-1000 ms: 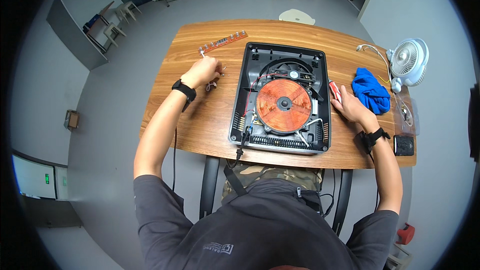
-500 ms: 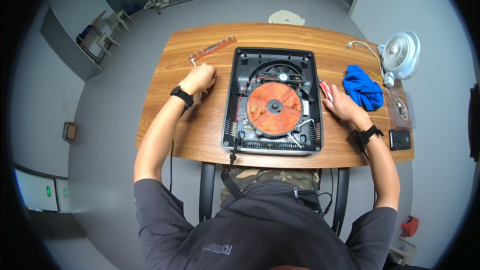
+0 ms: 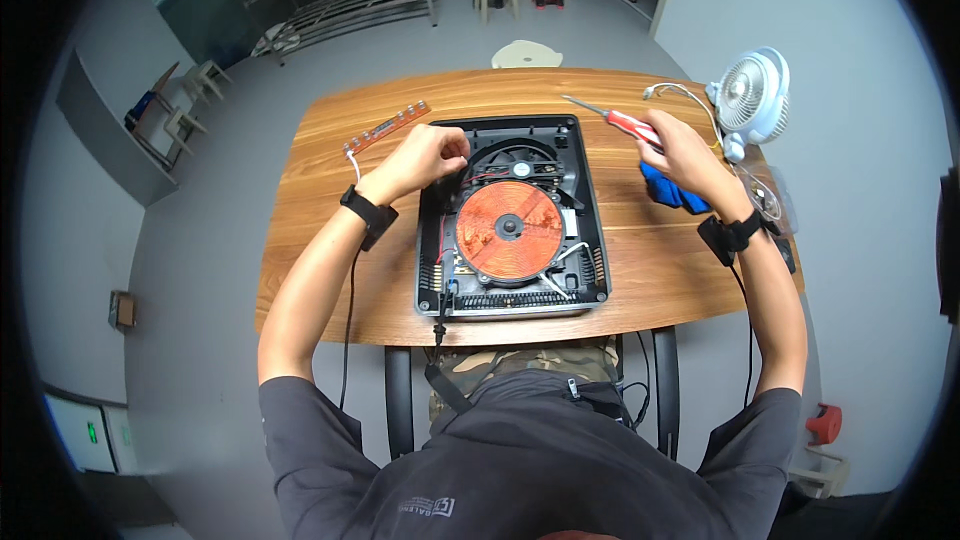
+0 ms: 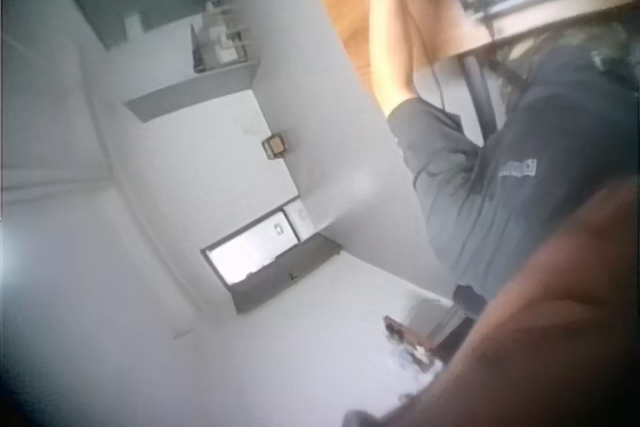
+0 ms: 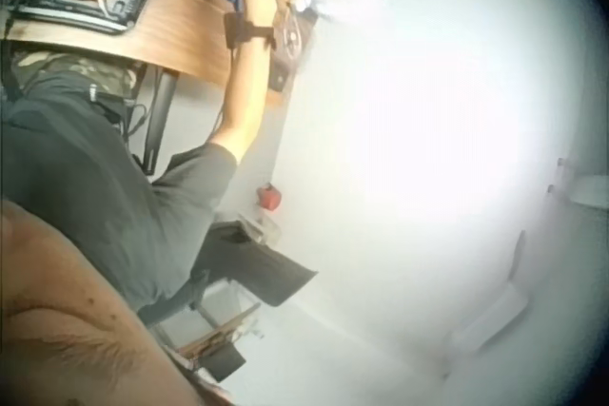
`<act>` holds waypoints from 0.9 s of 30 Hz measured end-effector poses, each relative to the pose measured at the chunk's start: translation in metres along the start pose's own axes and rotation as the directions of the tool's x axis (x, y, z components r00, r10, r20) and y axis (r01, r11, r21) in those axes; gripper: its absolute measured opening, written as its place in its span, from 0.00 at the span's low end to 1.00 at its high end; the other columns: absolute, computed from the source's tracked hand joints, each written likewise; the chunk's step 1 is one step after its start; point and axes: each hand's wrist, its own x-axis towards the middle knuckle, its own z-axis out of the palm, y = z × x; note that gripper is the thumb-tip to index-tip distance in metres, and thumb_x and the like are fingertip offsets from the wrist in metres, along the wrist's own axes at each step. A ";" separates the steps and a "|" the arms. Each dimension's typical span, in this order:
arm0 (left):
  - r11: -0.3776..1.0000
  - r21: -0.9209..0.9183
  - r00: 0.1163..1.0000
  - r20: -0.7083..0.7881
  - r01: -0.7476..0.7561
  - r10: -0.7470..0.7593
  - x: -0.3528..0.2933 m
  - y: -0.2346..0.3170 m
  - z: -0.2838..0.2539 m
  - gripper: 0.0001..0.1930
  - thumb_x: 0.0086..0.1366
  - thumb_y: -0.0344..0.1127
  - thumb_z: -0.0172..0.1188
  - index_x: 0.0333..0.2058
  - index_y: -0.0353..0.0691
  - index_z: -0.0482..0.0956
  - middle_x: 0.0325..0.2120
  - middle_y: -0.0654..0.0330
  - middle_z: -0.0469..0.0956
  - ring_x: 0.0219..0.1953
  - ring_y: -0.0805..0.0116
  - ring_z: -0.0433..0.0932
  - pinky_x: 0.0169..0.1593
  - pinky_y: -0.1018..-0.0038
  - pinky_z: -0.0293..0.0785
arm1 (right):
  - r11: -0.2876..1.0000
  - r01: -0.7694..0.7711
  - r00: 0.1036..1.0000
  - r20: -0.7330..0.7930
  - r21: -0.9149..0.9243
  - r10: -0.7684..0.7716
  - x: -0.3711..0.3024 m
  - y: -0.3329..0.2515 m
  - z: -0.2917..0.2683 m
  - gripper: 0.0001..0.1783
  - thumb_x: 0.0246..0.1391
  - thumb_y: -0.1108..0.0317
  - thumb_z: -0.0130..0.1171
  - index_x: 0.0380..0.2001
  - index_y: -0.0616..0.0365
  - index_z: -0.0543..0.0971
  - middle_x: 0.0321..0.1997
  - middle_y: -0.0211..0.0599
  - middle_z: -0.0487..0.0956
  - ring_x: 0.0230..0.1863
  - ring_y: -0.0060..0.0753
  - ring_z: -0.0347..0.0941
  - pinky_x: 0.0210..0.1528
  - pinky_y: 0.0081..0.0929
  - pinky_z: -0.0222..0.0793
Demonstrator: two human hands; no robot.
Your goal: The person assembles an electronic device on a wooden table. They place a copper-colored circular component into the chassis, secure it with a screwdriver, wipe a small fan with a blue cloth, and install the fan onto the device.
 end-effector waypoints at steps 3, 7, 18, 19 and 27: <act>0.996 -0.090 0.999 0.037 -0.006 0.009 0.010 0.024 0.017 0.06 0.62 0.27 0.69 0.35 0.33 0.82 0.26 0.57 0.84 0.29 0.71 0.83 0.36 0.73 0.79 | 0.976 0.217 0.974 -0.067 0.014 -0.215 -0.001 -0.014 0.005 0.16 0.59 0.65 0.62 0.48 0.59 0.76 0.40 0.49 0.79 0.40 0.56 0.78 0.42 0.42 0.75; 0.992 -0.118 0.999 -0.002 -0.052 0.052 0.007 0.040 0.025 0.06 0.63 0.27 0.68 0.37 0.33 0.84 0.29 0.57 0.85 0.31 0.71 0.83 0.39 0.73 0.80 | 0.955 0.297 0.954 0.042 0.007 -0.297 -0.004 -0.037 0.018 0.16 0.59 0.64 0.65 0.47 0.58 0.78 0.40 0.45 0.79 0.38 0.52 0.79 0.39 0.41 0.76; 0.985 -0.118 0.990 -0.082 -0.125 0.116 0.010 0.034 0.030 0.05 0.59 0.25 0.69 0.34 0.32 0.85 0.29 0.52 0.85 0.32 0.65 0.85 0.38 0.71 0.80 | 0.949 0.315 0.944 0.099 0.018 -0.315 -0.007 -0.040 0.020 0.15 0.59 0.63 0.64 0.46 0.58 0.77 0.38 0.45 0.77 0.37 0.53 0.78 0.38 0.42 0.76; 0.985 -0.108 0.988 -0.086 -0.137 0.128 0.010 0.033 0.030 0.05 0.59 0.25 0.70 0.34 0.32 0.85 0.29 0.52 0.84 0.32 0.65 0.85 0.38 0.71 0.80 | 0.948 0.317 0.943 0.101 0.019 -0.317 -0.007 -0.041 0.020 0.15 0.59 0.63 0.64 0.46 0.58 0.76 0.38 0.45 0.78 0.37 0.53 0.78 0.38 0.42 0.76; 0.995 -0.052 0.996 -0.024 -0.091 0.090 0.008 0.042 0.032 0.07 0.60 0.26 0.69 0.37 0.32 0.85 0.33 0.52 0.86 0.36 0.62 0.86 0.42 0.70 0.82 | 0.957 0.289 0.948 0.128 0.025 -0.290 -0.009 -0.040 0.023 0.17 0.59 0.59 0.64 0.45 0.58 0.77 0.39 0.45 0.79 0.39 0.55 0.79 0.39 0.46 0.77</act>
